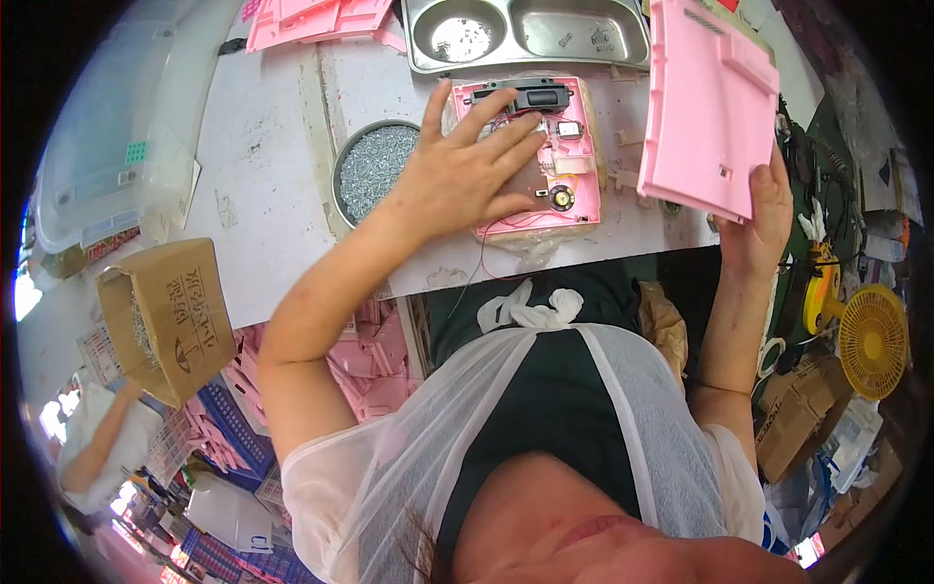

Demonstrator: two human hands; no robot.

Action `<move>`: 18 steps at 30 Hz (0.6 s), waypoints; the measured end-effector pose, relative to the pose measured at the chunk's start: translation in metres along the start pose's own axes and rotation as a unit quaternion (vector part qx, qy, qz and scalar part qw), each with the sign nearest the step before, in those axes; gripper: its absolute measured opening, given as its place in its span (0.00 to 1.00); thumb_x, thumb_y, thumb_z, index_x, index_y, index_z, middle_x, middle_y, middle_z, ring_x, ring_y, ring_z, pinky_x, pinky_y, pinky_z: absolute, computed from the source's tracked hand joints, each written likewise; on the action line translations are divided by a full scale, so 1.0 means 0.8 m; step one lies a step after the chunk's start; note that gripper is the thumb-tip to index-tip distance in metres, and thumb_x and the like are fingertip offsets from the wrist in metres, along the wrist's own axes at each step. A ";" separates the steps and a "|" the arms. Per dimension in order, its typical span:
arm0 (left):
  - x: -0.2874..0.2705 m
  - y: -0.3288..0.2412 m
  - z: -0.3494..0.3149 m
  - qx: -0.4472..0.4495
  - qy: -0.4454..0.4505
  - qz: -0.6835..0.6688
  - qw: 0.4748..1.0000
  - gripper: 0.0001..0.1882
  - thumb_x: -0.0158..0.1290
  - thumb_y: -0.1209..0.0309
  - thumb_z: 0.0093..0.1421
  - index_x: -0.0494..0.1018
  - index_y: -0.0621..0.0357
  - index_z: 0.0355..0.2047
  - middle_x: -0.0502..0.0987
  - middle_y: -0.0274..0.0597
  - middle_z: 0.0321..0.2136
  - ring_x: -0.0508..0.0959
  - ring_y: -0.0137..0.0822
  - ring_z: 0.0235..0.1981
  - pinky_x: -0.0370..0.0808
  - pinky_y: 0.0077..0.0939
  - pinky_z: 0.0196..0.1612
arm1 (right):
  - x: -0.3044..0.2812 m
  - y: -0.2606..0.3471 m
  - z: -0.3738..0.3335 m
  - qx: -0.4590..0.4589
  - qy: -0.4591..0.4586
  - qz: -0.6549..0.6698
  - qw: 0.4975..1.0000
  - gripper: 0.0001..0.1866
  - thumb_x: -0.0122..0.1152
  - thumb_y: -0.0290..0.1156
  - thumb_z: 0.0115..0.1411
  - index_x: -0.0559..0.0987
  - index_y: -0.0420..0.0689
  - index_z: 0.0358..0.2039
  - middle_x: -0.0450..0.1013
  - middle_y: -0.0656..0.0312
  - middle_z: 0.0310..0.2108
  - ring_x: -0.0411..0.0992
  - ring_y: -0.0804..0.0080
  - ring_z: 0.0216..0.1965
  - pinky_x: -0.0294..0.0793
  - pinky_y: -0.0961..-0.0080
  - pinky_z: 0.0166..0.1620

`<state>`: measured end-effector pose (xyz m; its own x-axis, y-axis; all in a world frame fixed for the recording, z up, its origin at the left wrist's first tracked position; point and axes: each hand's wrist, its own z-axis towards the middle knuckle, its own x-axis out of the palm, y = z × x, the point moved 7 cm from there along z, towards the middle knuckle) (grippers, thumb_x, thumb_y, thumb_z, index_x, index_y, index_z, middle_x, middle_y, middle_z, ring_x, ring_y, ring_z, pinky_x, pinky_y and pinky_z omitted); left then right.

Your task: The recorder is assembling components into a pink toy shell, including soldering wires and using an electric screwdriver.

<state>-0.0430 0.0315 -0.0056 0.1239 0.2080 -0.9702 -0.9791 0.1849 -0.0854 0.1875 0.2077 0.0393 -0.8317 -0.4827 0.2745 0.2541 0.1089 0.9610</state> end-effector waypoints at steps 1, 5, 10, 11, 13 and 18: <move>-0.002 0.007 0.002 0.023 0.005 0.009 1.000 0.39 0.56 0.39 0.54 0.71 0.47 0.61 0.69 0.29 0.63 0.59 0.38 0.69 0.30 0.61 0.71 | -0.006 -0.007 -0.005 0.022 0.017 0.005 1.000 0.32 0.60 0.34 0.68 0.62 0.30 0.65 0.78 0.55 0.44 0.78 0.77 0.31 0.78 0.81 0.30; -0.026 0.010 -0.002 0.022 -0.062 -0.130 0.989 0.33 0.59 0.48 0.57 0.73 0.49 0.60 0.73 0.34 0.60 0.67 0.44 0.62 0.52 0.56 0.67 | -0.008 -0.056 -0.028 0.101 0.018 0.024 0.994 0.33 0.61 0.34 0.67 0.62 0.31 0.67 0.78 0.55 0.44 0.78 0.76 0.38 0.79 0.80 0.38; -0.026 -0.009 -0.027 -0.274 -0.113 -0.606 0.738 0.36 0.61 0.75 0.58 0.62 0.66 0.66 0.76 0.40 0.34 0.74 0.28 0.28 0.71 0.21 0.33 | 0.064 -0.096 -0.039 0.103 0.048 -0.085 0.990 0.35 0.62 0.31 0.66 0.59 0.33 0.69 0.78 0.53 0.46 0.78 0.77 0.36 0.78 0.79 0.39; -0.018 -0.013 -0.030 -0.315 -0.138 -0.637 0.689 0.37 0.60 0.79 0.59 0.59 0.67 0.67 0.74 0.37 0.29 0.71 0.21 0.22 0.68 0.14 0.27 | 0.073 -0.097 -0.038 0.086 0.064 -0.126 0.986 0.37 0.64 0.32 0.65 0.59 0.35 0.69 0.79 0.54 0.41 0.77 0.77 0.32 0.76 0.78 0.35; -0.019 -0.005 -0.037 -0.317 -0.118 -0.527 0.780 0.35 0.57 0.80 0.62 0.58 0.65 0.68 0.74 0.34 0.30 0.72 0.20 0.26 0.69 0.14 0.29 | 0.081 -0.093 -0.039 0.069 0.105 -0.249 0.960 0.39 0.66 0.34 0.63 0.58 0.38 0.70 0.80 0.56 0.31 0.76 0.76 0.26 0.73 0.76 0.29; -0.009 0.002 -0.048 -0.326 -0.084 -0.373 0.865 0.30 0.55 0.78 0.64 0.62 0.65 0.66 0.74 0.33 0.28 0.71 0.21 0.27 0.70 0.16 0.31 | 0.092 -0.095 -0.036 0.015 0.156 -0.473 0.867 0.42 0.69 0.43 0.60 0.60 0.42 0.69 0.72 0.58 0.16 0.73 0.67 0.18 0.68 0.72 0.25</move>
<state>-0.0518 -0.0064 -0.0073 0.7284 0.4112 -0.5480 -0.4927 -0.2414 -0.8360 0.1214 0.1392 -0.0143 -0.4851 -0.5804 -0.6541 -0.4855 -0.4434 0.7535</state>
